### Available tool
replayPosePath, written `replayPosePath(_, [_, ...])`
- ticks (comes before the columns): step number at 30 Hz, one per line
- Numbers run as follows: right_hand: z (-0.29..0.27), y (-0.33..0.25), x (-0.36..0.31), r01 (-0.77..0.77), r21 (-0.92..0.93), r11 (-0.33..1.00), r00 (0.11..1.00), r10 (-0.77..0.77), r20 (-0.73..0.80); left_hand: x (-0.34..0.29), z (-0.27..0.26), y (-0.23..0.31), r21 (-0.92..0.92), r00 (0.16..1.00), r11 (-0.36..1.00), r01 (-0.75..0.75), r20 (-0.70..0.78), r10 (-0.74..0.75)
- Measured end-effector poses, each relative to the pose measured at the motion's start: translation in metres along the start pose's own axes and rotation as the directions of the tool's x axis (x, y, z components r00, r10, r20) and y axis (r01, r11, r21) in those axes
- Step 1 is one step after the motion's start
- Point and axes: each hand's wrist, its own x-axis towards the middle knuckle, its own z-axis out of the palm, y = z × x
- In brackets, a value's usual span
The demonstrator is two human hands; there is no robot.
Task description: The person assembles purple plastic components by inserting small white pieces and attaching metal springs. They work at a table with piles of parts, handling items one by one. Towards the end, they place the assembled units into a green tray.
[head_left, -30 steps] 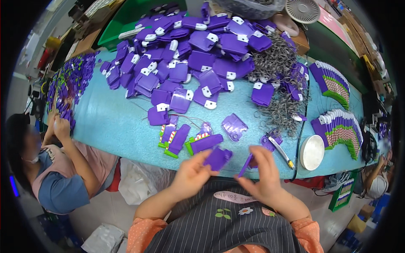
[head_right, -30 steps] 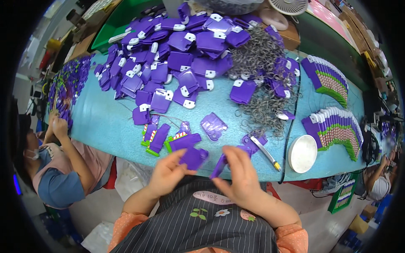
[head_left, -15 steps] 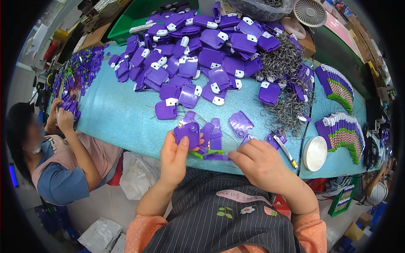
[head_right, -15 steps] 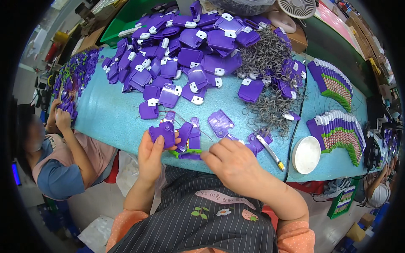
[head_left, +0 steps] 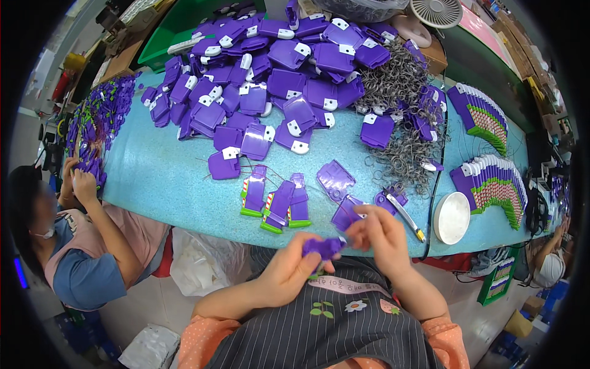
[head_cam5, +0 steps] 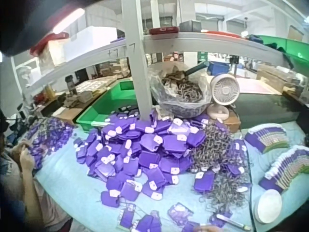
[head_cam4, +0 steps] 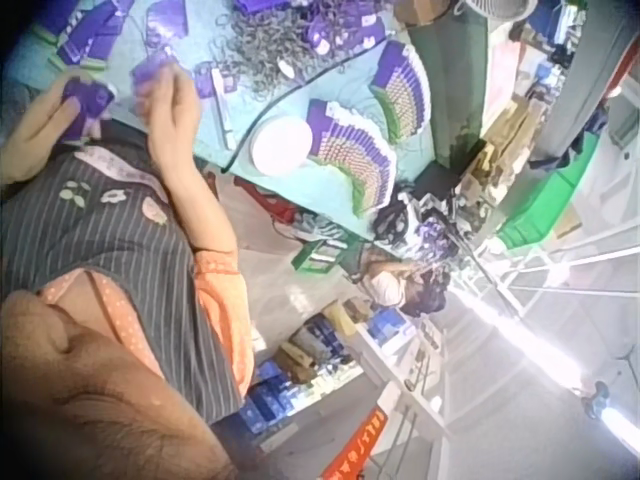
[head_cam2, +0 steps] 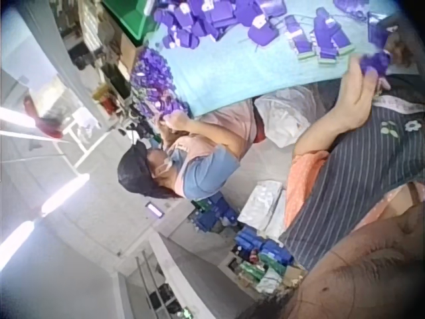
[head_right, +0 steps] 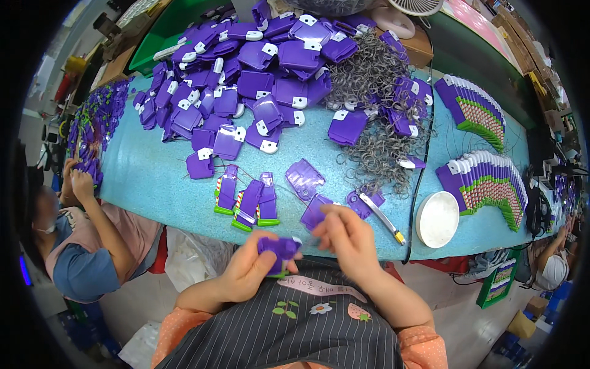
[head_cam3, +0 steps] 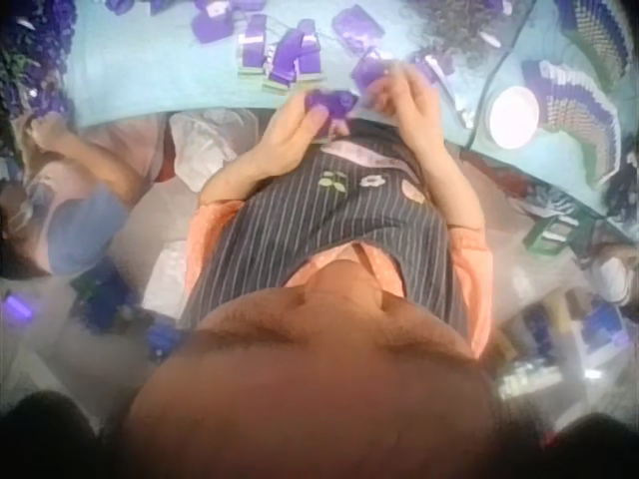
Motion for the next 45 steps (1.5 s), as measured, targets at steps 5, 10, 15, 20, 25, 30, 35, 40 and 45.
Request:
replayPosePath(5, [0.006, -0.016, 0.025, -0.071, 0.227, 0.971, 0.997, 0.059, 0.059, 0.004, 0.011, -0.01, 0.141, 0.977, 0.986, 0.093, 0.179, -0.117])
replayPosePath(10, [0.011, -0.031, -0.003, 0.288, -0.176, 0.941, 0.955, -0.295, -0.018, 0.008, -0.002, -0.011, -0.41, 0.98, 0.898, 0.158, -0.044, -0.192])
replayPosePath(15, [0.027, -0.027, -0.007, 0.707, -0.578, 0.407, 0.55, -0.83, 0.089, 0.006, 0.013, -0.001, -0.466, 0.986, 0.878, -0.114, -0.161, 0.042])
replayPosePath(20, [0.025, -0.016, -0.007, 0.675, -0.67, 0.309, 0.519, -0.844, 0.133, 0.001, 0.024, -0.006, -0.4, 0.975, 0.9, -0.171, -0.199, 0.097])
replayPosePath(25, [0.024, -0.016, -0.011, 0.654, -0.707, 0.269, 0.504, -0.852, 0.142, -0.005, 0.029, -0.011, -0.269, 0.969, 0.949, -0.167, -0.222, 0.108])
replayPosePath(30, [0.025, -0.019, -0.013, 0.65, -0.689, 0.321, 0.554, -0.82, 0.141, -0.005, 0.025, -0.016, -0.021, 0.96, 0.988, -0.155, -0.237, 0.146])
replayPosePath(35, [0.024, -0.019, -0.012, 0.644, -0.554, 0.528, 0.67, -0.738, 0.076, 0.001, 0.021, -0.006, 0.327, 0.936, 0.912, -0.248, -0.161, 0.312])
replayPosePath(40, [0.015, -0.023, 0.004, 0.46, -0.283, 0.842, 0.887, -0.421, 0.189, 0.006, 0.014, -0.002, 0.571, 0.907, 0.749, -0.337, -0.017, 0.421])
replayPosePath(45, [0.002, -0.041, 0.028, 0.184, 0.022, 0.983, 0.969, -0.185, 0.164, 0.002, 0.005, 0.017, 0.207, 0.983, 0.978, -0.024, 0.182, -0.014])
